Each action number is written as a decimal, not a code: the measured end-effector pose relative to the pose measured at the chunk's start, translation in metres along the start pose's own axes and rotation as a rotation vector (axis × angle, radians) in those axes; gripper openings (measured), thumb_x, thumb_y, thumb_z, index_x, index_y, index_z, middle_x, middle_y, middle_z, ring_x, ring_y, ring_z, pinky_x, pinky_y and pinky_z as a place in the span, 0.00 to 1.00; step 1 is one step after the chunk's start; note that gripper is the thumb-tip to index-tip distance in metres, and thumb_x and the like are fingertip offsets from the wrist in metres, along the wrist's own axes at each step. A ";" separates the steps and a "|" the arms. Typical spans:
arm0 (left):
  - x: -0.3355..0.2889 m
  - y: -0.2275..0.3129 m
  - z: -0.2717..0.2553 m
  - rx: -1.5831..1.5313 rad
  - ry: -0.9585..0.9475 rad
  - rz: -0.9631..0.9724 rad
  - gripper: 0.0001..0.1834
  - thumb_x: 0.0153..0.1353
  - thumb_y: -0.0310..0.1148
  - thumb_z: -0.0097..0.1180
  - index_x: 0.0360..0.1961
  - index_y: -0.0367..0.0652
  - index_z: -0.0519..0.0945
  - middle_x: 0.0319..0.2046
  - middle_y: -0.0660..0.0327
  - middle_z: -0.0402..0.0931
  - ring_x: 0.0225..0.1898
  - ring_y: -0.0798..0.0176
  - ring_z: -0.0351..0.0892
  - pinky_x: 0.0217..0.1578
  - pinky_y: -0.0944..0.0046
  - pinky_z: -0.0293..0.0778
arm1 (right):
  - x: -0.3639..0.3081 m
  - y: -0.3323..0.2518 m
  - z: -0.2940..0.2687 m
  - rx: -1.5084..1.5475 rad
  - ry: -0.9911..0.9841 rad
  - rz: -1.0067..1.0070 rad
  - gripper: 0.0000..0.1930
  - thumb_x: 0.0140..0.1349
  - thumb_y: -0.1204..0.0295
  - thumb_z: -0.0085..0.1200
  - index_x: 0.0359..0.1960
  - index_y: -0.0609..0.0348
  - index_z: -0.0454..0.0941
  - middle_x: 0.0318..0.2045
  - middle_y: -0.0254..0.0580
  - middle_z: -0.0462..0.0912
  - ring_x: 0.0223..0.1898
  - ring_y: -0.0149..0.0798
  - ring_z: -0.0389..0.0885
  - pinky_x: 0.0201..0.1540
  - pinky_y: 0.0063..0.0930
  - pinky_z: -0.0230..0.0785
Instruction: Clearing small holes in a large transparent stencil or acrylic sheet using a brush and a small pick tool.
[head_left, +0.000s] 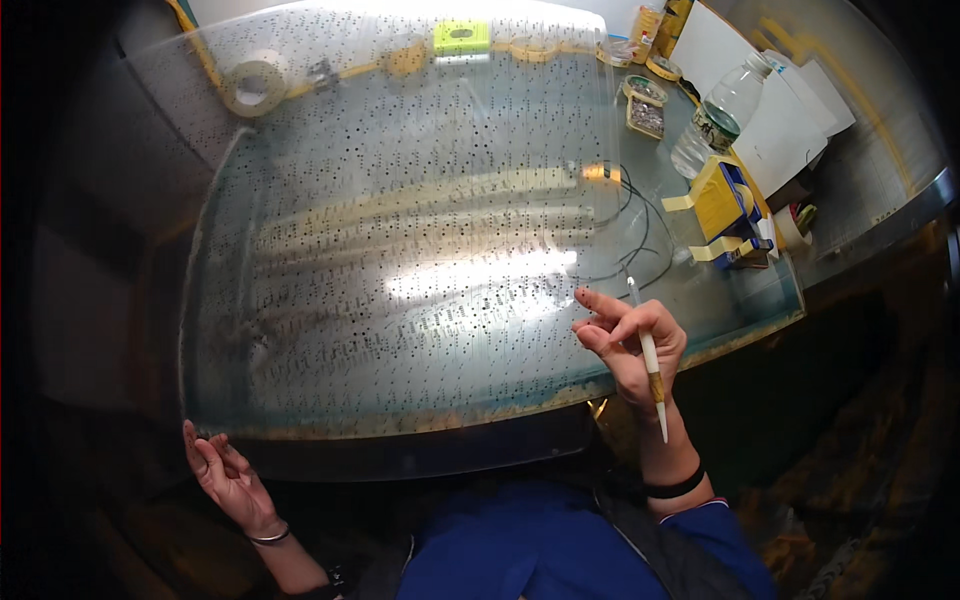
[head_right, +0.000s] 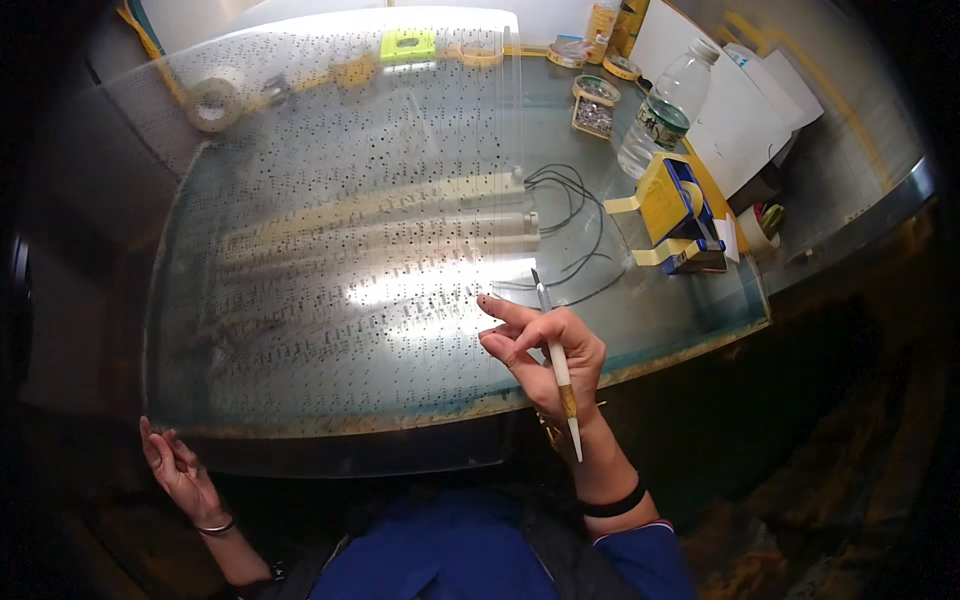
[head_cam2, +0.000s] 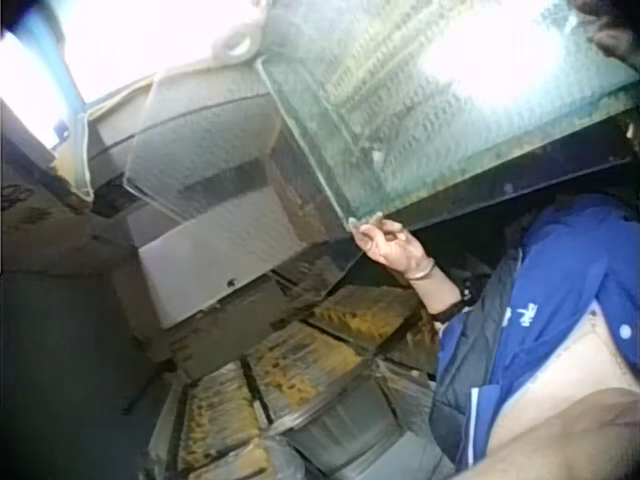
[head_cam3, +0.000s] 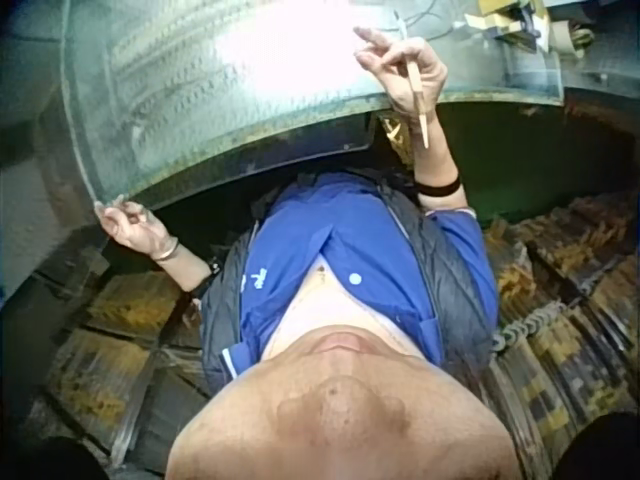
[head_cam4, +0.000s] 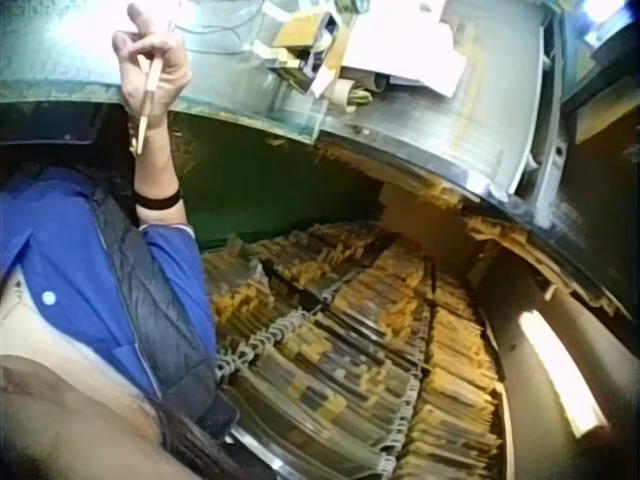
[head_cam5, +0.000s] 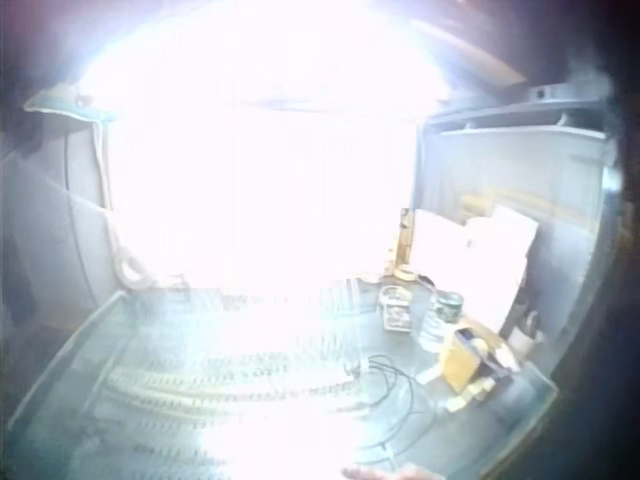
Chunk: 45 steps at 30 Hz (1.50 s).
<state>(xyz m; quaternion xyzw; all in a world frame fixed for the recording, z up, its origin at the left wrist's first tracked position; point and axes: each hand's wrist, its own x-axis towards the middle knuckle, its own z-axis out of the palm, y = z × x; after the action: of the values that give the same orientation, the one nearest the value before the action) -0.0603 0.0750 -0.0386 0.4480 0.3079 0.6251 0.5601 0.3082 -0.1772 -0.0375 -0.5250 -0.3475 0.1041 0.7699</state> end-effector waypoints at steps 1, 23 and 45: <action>0.000 -0.001 0.001 -0.031 0.073 -0.023 0.20 0.71 0.35 0.42 0.62 0.44 0.66 0.35 0.56 0.81 0.18 0.81 0.71 0.10 0.84 0.57 | 0.000 -0.001 0.000 0.010 0.004 -0.007 0.12 0.51 0.87 0.62 0.26 0.59 0.71 0.41 0.59 0.82 0.35 0.33 0.83 0.37 0.24 0.78; 0.002 -0.003 0.003 -0.117 -0.174 -0.054 0.21 0.71 0.34 0.41 0.64 0.46 0.63 0.37 0.55 0.81 0.22 0.80 0.75 0.10 0.85 0.60 | -0.001 -0.001 -0.004 0.027 0.050 -0.028 0.13 0.54 0.87 0.58 0.30 0.56 0.67 0.45 0.64 0.79 0.32 0.33 0.83 0.29 0.18 0.74; 0.005 -0.001 -0.004 0.171 -0.021 -0.065 0.20 0.70 0.34 0.45 0.61 0.40 0.67 0.35 0.55 0.81 0.20 0.82 0.69 0.14 0.84 0.58 | 0.005 0.000 0.005 -0.344 -0.109 0.134 0.07 0.52 0.81 0.64 0.28 0.60 0.76 0.32 0.44 0.84 0.47 0.40 0.82 0.31 0.16 0.69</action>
<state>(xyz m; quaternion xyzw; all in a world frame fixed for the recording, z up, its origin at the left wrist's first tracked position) -0.0637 0.0809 -0.0398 0.4906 0.3687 0.5731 0.5431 0.3085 -0.1710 -0.0343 -0.6643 -0.3658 0.1223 0.6403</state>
